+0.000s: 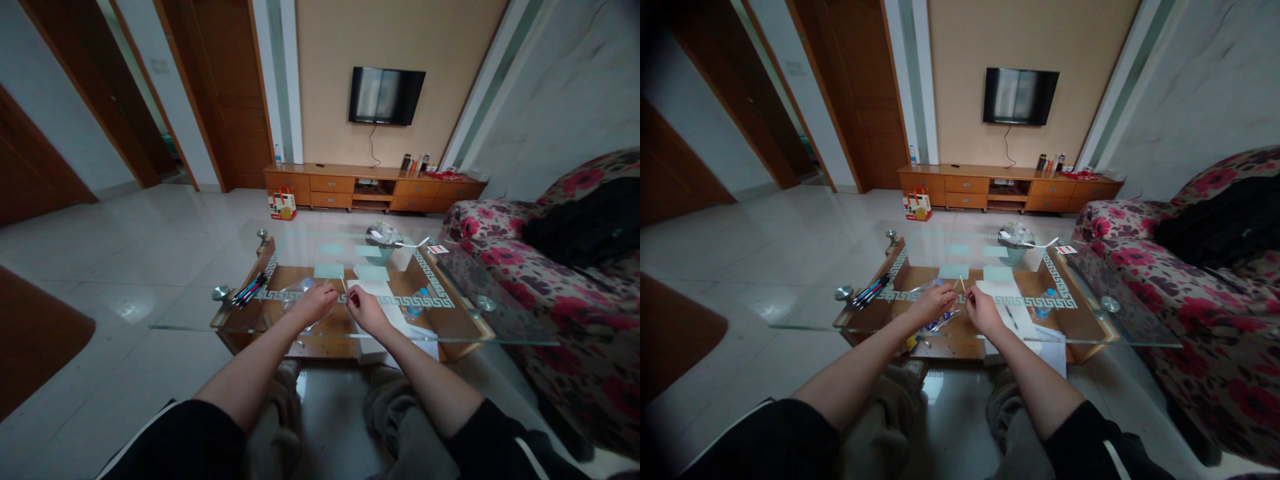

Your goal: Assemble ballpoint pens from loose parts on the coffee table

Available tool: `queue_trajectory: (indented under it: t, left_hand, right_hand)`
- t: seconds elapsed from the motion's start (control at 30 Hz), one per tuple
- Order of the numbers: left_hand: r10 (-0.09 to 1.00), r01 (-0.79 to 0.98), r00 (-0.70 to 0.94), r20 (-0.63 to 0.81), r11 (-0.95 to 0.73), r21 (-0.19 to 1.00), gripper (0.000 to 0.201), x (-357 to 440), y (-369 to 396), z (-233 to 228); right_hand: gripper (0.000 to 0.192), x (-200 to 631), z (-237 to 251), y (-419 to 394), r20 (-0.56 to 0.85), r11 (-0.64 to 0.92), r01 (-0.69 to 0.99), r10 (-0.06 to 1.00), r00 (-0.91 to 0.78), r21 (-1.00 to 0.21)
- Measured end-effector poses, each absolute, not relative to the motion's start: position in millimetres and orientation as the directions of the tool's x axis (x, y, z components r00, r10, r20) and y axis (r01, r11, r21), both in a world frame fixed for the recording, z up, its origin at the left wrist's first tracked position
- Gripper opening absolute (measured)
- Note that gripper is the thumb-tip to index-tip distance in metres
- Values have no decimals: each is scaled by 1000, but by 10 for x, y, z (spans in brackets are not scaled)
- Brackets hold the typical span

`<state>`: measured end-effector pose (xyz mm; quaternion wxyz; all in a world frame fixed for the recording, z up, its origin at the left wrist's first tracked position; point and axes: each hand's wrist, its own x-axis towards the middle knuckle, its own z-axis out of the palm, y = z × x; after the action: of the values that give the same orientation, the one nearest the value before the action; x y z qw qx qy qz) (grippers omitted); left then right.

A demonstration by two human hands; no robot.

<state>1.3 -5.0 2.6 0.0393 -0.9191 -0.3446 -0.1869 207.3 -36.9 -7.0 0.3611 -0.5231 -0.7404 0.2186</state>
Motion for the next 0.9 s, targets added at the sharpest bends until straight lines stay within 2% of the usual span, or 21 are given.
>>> queue_trajectory:
  t: [0.1,0.33,0.6,0.77,0.9]
  left_hand:
    - [628,652,687,367,-755,69,16,-19,-38,12]
    - [632,657,683,367,-750,69,16,-11,-40,-1]
    - [627,632,685,370,-765,125,16,-7,-45,23]
    - [628,622,691,358,-769,149,18,-3,-62,47]
    - [662,654,659,356,-739,163,28,2,-63,49]
  right_hand:
    - [13,2043,-87,-382,272,373,684,927,-257,-627]
    - [26,2050,-134,-396,224,394,754,919,-324,-526]
    - [21,2107,-193,-362,181,423,766,905,-385,-484]
    - [21,2126,-279,-318,195,391,785,920,-339,-481]
    - [16,2115,-258,-312,197,340,797,940,-278,-499]
